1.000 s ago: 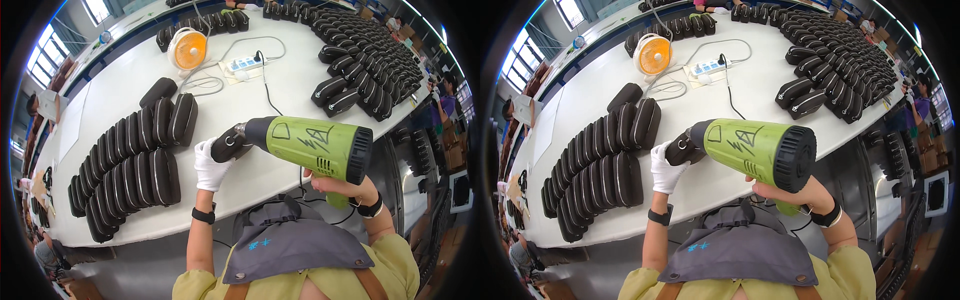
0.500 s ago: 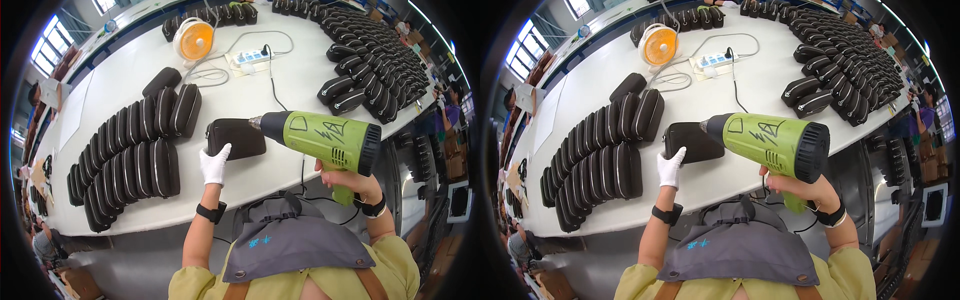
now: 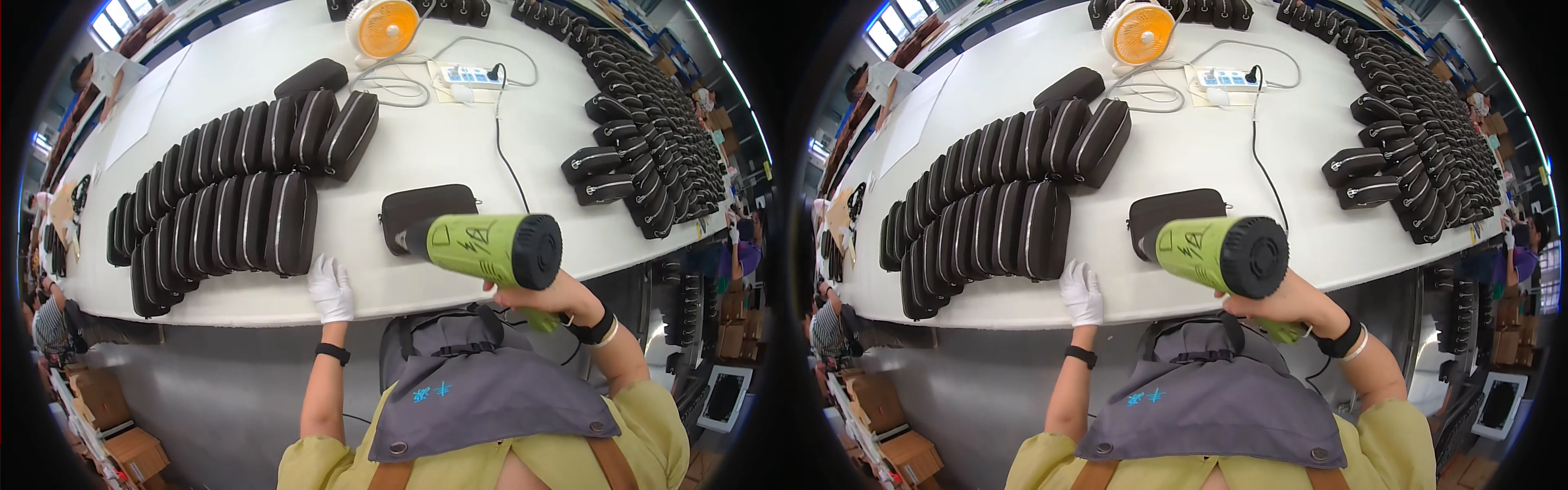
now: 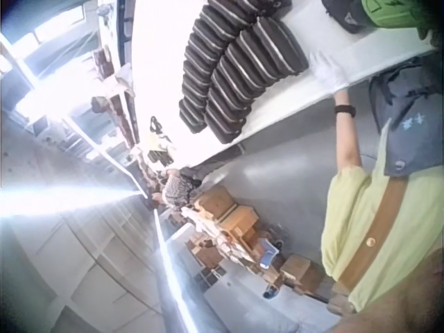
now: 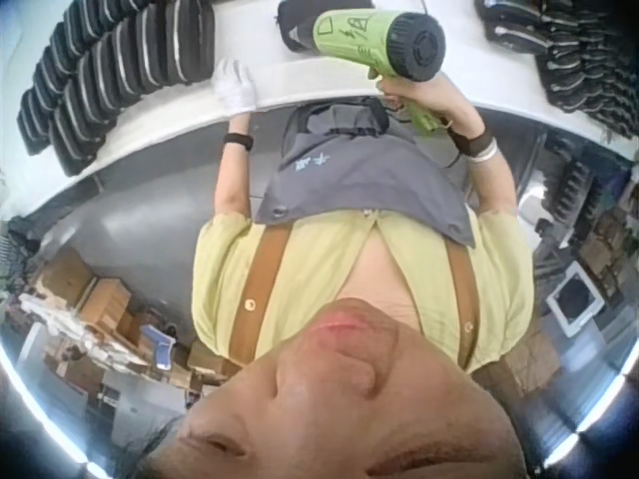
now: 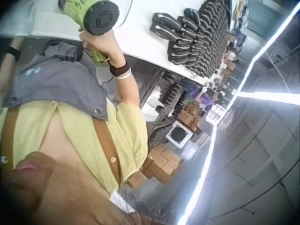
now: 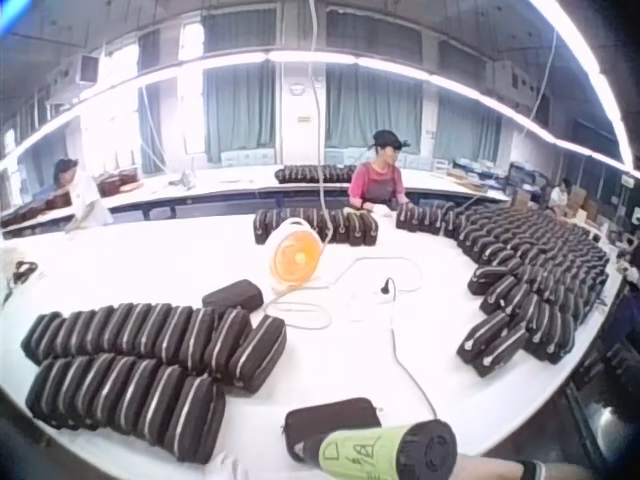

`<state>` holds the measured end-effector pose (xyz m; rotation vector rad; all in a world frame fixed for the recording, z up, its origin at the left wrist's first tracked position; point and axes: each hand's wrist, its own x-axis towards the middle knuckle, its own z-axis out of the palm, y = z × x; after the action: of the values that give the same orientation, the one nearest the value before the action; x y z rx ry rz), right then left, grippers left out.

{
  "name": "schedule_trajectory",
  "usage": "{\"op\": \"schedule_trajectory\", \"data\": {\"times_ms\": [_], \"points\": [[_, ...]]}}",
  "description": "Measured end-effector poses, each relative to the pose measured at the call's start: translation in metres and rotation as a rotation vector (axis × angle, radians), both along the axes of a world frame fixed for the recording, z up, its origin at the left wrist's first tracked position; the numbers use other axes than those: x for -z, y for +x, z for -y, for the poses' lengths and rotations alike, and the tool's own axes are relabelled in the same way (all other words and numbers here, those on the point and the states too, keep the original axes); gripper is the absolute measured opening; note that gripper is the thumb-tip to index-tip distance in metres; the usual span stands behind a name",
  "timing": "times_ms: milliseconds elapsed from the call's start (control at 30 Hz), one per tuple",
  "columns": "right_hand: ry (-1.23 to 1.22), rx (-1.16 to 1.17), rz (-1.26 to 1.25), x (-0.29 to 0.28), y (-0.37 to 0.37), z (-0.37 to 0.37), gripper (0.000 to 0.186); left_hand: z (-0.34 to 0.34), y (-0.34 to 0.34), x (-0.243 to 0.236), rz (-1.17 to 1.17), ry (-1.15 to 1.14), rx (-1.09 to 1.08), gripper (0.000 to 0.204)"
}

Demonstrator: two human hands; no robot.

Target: Organizing and heat-treating zippered pouches in a workshop environment.

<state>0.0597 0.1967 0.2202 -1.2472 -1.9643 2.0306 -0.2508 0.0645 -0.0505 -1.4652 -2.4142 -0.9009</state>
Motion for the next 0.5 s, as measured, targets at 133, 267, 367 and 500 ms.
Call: {"op": "schedule_trajectory", "data": {"times_ms": [133, 267, 367, 500], "points": [[0.045, 0.1, -0.009, 0.008, -0.037, -0.021, 0.03, -0.005, 0.002, -0.006, 0.046, 0.008, -0.024, 0.026], [0.109, 0.179, -0.035, 0.005, -0.05, -0.031, 0.025, -0.007, -0.001, -0.001, 0.106, 0.043, -0.031, 0.026], [-0.001, 0.12, 0.035, -0.009, -0.041, -0.03, 0.025, -0.006, -0.002, -0.004, 0.102, 0.048, -0.031, 0.024], [0.033, 0.165, 0.062, -0.01, -0.015, -0.017, 0.026, -0.008, -0.001, -0.007, 0.079, 0.04, -0.041, 0.021]]}}
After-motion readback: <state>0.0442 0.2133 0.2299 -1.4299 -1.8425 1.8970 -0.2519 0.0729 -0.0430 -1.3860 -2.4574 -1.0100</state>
